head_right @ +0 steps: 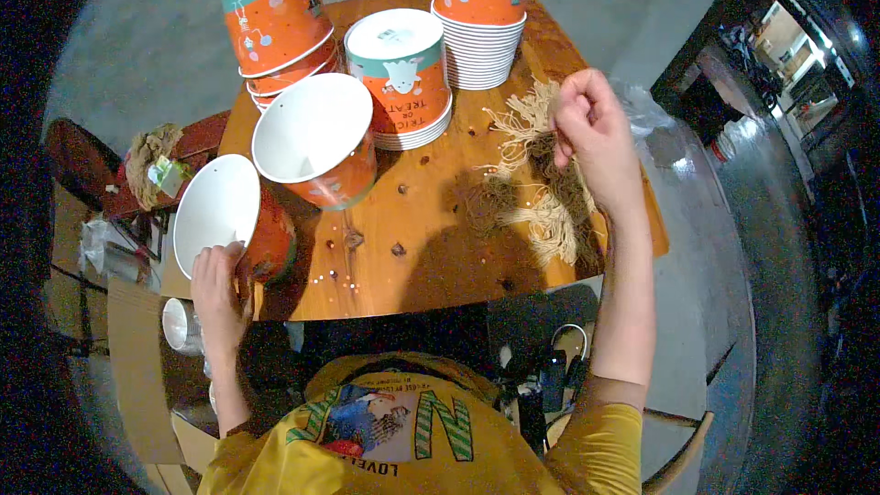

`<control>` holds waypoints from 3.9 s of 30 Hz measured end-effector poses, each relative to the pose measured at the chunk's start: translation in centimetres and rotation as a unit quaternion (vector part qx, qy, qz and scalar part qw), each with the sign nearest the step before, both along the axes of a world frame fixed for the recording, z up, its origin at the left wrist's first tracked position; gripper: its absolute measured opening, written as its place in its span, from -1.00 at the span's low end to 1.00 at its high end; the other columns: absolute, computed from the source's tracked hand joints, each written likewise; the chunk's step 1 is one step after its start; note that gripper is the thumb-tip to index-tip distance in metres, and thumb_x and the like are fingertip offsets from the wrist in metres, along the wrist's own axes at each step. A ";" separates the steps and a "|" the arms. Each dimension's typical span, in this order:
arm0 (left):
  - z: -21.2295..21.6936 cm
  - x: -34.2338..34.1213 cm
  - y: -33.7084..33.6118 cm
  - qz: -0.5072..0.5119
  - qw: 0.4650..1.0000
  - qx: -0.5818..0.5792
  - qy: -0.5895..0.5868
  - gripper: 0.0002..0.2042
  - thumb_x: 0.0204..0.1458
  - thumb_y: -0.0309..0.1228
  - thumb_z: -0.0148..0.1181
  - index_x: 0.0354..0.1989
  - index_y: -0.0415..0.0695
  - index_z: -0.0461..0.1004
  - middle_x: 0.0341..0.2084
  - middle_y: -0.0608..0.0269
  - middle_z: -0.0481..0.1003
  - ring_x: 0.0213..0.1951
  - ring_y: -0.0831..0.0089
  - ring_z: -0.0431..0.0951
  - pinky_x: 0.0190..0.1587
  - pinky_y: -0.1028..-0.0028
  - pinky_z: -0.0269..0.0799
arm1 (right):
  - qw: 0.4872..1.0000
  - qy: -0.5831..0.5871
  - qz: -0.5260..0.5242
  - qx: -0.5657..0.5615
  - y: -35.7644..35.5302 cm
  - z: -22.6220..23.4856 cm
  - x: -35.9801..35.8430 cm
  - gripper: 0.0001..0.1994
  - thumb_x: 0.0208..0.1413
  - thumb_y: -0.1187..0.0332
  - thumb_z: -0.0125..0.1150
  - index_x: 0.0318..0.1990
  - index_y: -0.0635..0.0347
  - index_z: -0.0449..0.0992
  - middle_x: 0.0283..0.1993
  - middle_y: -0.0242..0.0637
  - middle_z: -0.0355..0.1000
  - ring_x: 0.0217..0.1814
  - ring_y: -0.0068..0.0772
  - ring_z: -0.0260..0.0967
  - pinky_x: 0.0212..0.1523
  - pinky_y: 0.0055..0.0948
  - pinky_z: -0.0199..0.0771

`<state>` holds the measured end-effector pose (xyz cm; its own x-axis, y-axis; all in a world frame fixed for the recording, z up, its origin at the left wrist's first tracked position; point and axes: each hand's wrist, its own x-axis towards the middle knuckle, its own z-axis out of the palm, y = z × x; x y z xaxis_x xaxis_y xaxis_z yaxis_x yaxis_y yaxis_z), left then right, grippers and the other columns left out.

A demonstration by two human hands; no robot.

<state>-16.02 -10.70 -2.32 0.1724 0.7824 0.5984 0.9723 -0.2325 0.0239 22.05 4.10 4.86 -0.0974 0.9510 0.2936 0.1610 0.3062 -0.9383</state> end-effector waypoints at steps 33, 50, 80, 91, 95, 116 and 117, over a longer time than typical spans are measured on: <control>1.3 17.6 15.7 -0.425 0.605 -0.409 -0.535 -0.80 0.18 -0.30 -0.01 -0.19 -0.16 0.43 -0.45 0.41 0.43 -0.37 0.65 0.39 -0.30 0.62 0.30 | 0.978 0.003 0.063 0.197 0.3 6.7 -3.1 -0.91 0.19 0.37 0.02 -0.29 0.17 0.41 -0.34 -0.47 0.45 -0.52 -0.84 0.08 -0.55 -0.76 0.10; 0.1 16.4 14.7 -0.359 0.888 -0.150 -0.245 -0.83 0.01 -0.44 0.08 -0.21 -0.16 0.43 -0.42 -0.01 0.49 -0.36 0.00 0.51 -0.37 0.20 0.44 | 0.820 -0.397 -0.232 0.342 1.5 -3.6 3.7 -0.80 -0.02 0.56 0.04 -0.18 0.29 0.37 -0.13 -0.01 0.33 -0.06 -0.08 0.32 -0.04 -0.29 0.32; 1.8 9.2 10.7 -0.137 0.973 -0.143 -0.115 -0.61 -0.12 -0.61 0.16 -0.04 -0.21 0.32 -0.30 -0.02 0.42 -0.26 0.04 0.46 -0.21 0.22 0.37 | 1.000 0.017 -0.007 0.003 -3.5 -9.8 -11.0 -0.95 0.04 0.54 0.16 -0.44 0.25 0.49 -0.61 -0.63 0.14 -0.54 -0.79 0.02 -0.51 -0.69 0.07; 2.1 10.0 8.8 -0.250 0.965 -0.051 -0.056 -0.77 -0.14 -0.47 0.22 -0.25 -0.15 0.43 -0.28 0.24 0.33 -0.18 0.24 0.32 -0.17 0.31 0.23 | 0.995 0.027 0.074 -0.063 -4.5 -9.3 -11.2 -0.95 0.08 0.49 0.16 -0.41 0.20 0.46 -0.61 -0.61 0.25 -0.58 -0.81 0.05 -0.56 -0.69 0.09; 1.9 9.5 8.5 -0.258 0.962 -0.082 -0.038 -0.79 -0.16 -0.47 0.19 -0.30 -0.16 0.39 -0.33 0.22 0.32 -0.19 0.24 0.32 -0.17 0.31 0.23 | 0.984 0.079 0.121 -0.105 -4.5 -9.6 -11.1 -0.93 0.10 0.45 0.15 -0.37 0.24 0.48 -0.55 -0.57 0.31 -0.50 -0.78 0.15 -0.47 -0.67 0.21; 3.6 10.0 10.6 -0.092 0.914 -0.291 -0.268 -0.72 0.00 -0.44 0.11 -0.11 -0.25 0.42 -0.30 0.00 0.46 -0.29 0.14 0.51 -0.19 0.28 0.41 | 0.987 0.153 0.030 -0.039 -1.6 -13.3 -13.2 -0.92 0.04 0.55 0.10 -0.37 0.19 0.33 -0.51 -0.55 0.21 -0.47 -0.77 0.11 -0.45 -0.67 0.16; 3.6 10.0 10.6 -0.093 0.915 -0.290 -0.266 -0.72 0.00 -0.44 0.11 -0.11 -0.25 0.42 -0.30 0.00 0.46 -0.29 0.14 0.51 -0.19 0.28 0.41 | 0.985 0.167 0.032 -0.037 -1.3 -13.8 -13.6 -0.92 0.05 0.55 0.10 -0.36 0.20 0.32 -0.50 -0.53 0.23 -0.46 -0.75 0.13 -0.43 -0.66 0.19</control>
<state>-6.02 -0.09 1.25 0.1389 0.9817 0.1300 0.7319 -0.1902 0.6543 8.47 2.79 -8.97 -0.0678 0.9660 0.2495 -0.1774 0.2344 -0.9558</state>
